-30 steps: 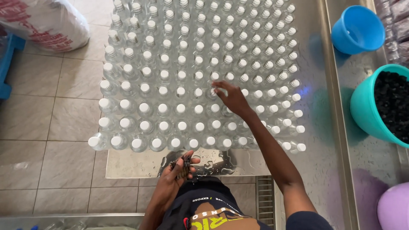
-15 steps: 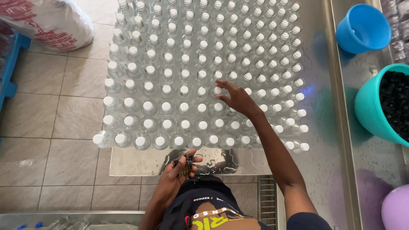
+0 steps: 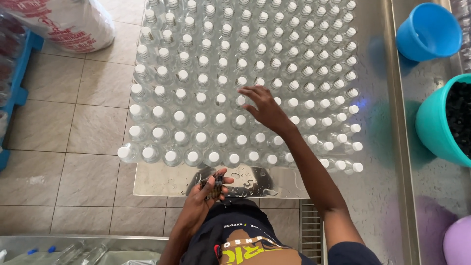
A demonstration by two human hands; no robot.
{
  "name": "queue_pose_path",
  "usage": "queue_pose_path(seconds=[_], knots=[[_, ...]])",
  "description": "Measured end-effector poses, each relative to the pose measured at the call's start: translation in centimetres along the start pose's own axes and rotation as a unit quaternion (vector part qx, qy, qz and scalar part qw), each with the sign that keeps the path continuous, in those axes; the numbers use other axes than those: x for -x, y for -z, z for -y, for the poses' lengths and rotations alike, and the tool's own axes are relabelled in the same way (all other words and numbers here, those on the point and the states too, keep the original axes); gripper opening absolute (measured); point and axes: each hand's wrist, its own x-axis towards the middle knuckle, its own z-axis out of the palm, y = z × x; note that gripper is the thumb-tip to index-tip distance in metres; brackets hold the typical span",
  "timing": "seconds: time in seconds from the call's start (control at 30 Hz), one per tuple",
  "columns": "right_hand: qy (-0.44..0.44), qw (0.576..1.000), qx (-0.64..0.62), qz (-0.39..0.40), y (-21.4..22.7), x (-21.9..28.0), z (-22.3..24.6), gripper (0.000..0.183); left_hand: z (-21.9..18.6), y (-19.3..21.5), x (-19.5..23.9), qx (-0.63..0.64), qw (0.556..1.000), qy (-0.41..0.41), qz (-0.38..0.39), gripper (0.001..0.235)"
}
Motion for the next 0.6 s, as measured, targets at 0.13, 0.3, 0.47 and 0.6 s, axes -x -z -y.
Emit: queue_pose_path(seconds=[0.13,0.3,0.47,0.6], knots=[[-0.014,0.999,-0.015,0.041,-1.7,-0.8,-0.3,0.055,-0.4,-0.1,0.2,-0.007,1.0,0.006,0.011,0.068],[0.001,1.0,-0.01,0.008,0.0,0.4,2.8,0.048,-0.3,0.3,0.1,-0.004,1.0,0.0,0.017,0.066],[-0.07,0.982,-0.175,0.032,2.9,4.5,11.9,0.02,0.0,-0.2,-1.2,0.003,0.999,-0.008,0.037,0.071],[-0.042,0.963,-0.246,0.106,2.2,8.2,15.8,0.031,0.9,-0.9,-2.3,0.003,0.998,0.003,0.062,0.067]])
